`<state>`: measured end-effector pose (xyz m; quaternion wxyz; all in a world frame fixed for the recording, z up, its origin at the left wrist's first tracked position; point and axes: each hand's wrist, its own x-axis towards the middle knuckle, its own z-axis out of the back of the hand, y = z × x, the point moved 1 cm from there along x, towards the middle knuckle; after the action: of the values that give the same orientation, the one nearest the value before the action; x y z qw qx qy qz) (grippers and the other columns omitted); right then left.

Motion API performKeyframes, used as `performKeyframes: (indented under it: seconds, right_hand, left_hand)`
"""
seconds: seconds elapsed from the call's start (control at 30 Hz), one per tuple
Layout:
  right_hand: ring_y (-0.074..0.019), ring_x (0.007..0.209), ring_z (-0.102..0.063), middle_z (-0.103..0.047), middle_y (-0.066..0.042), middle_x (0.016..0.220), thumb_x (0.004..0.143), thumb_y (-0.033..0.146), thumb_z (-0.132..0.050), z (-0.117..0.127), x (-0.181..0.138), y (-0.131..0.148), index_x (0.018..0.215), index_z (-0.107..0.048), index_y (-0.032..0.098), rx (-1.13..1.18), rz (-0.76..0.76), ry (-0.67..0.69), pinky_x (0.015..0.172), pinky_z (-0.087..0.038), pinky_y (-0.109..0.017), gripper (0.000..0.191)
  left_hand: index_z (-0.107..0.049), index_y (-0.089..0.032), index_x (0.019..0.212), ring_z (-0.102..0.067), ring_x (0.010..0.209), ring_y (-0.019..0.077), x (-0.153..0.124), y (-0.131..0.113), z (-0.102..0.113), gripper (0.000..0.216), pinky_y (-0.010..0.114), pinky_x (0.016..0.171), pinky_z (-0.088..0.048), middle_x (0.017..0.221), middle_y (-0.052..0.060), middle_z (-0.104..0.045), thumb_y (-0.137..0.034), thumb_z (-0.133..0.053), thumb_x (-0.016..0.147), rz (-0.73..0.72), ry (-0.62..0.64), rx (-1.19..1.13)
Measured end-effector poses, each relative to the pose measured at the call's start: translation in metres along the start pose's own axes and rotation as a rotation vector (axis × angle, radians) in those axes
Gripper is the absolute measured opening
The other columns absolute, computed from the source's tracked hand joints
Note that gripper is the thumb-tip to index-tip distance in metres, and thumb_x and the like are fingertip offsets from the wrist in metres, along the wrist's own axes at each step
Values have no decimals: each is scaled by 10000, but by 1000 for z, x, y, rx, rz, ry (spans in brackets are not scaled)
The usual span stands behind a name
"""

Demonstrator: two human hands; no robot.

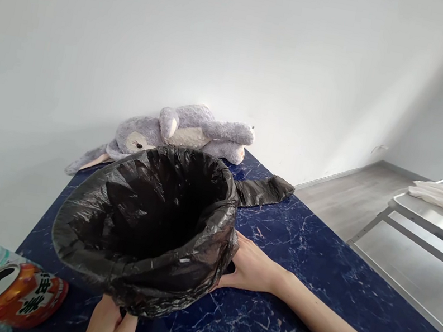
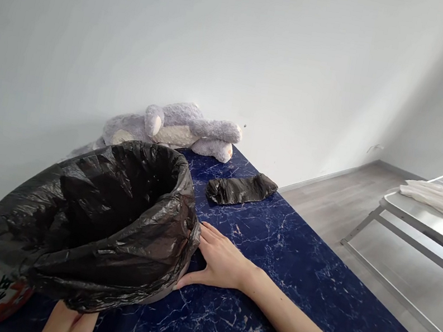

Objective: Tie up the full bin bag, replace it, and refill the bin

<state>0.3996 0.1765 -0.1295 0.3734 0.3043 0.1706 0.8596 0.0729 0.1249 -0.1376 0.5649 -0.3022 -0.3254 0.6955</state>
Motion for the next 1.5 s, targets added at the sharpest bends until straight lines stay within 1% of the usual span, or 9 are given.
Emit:
performKeyframes:
  seconds: [0.17,0.43,0.77,0.97,1.13,1.23,1.33,1.4,1.5]
  right_hand:
    - [-345,1511,-501,-535,-128,1637,848,686,-820,1,1,0,1576,-533,238,7,-1,-2,1299,-372,-509,901]
    - [-366,1514,-496,-506,-139,1659,822,696,-836,1,1,1,1618,-485,240,-8,-8,-2,1282,-399,-521,982]
    - [-365,1527,-478,-497,-131,1667,843,706,-811,0,1,0,1595,-514,237,15,-9,5,1308,-353,-531,934]
    - [-352,1515,-496,-536,-145,1634,837,706,-817,1,0,1,1560,-548,221,0,-9,5,1304,-363,-517,912]
    - [-361,1482,-532,-627,-154,1536,826,702,-827,1,-1,4,1430,-659,205,-31,-26,-2,1275,-409,-509,800]
    - [-370,1425,-588,-613,-160,1551,830,711,-818,0,-2,5,1478,-634,213,-43,-23,0,1224,-468,-510,838]
    - [-381,1352,-640,-561,-169,1605,816,773,-785,-1,-3,6,1613,-505,229,-47,-29,17,1189,-498,-520,1004]
    - [-380,1306,-667,-603,-175,1559,826,783,-763,0,-5,10,1643,-461,223,-62,-53,43,1186,-500,-520,1036]
    - [-382,1337,-645,-652,-179,1492,948,683,-705,6,-13,27,1586,-526,193,-157,-80,98,1196,-488,-537,823]
  left_hand:
    - [-544,-228,1544,-534,499,332,-5,-4,-5,881,417,518,-427,503,3,-511,-729,-648,827,-15,-61,-15]
    - [-598,-252,1475,-399,383,241,-8,-12,-7,715,362,441,-328,458,-29,-439,-683,-590,904,-56,-54,-19]
    - [-581,-229,1515,-467,398,256,0,-7,-2,808,375,452,-398,491,-20,-514,-709,-641,868,-45,-26,0]
    - [-580,-236,1514,-446,372,253,3,-2,3,848,370,426,-356,441,-45,-433,-685,-726,810,-49,22,-1]
    - [-543,-215,1554,-463,407,268,-1,-1,0,848,388,459,-374,494,-20,-491,-738,-610,890,-41,11,-2]
    - [-567,-190,1524,-446,403,253,-5,-8,1,834,379,461,-378,511,-19,-488,-759,-567,914,-52,45,-17]
    - [-536,-177,1527,-468,418,239,-9,-21,5,831,376,482,-412,584,-2,-558,-749,-560,924,-47,109,-30]
    - [-456,-163,1575,-504,448,241,-12,-29,7,862,383,509,-443,691,38,-644,-744,-519,940,-28,134,-25]
    - [-375,-169,1618,-580,514,243,-15,-36,8,850,408,580,-510,995,141,-744,-703,-483,966,-28,133,-25]
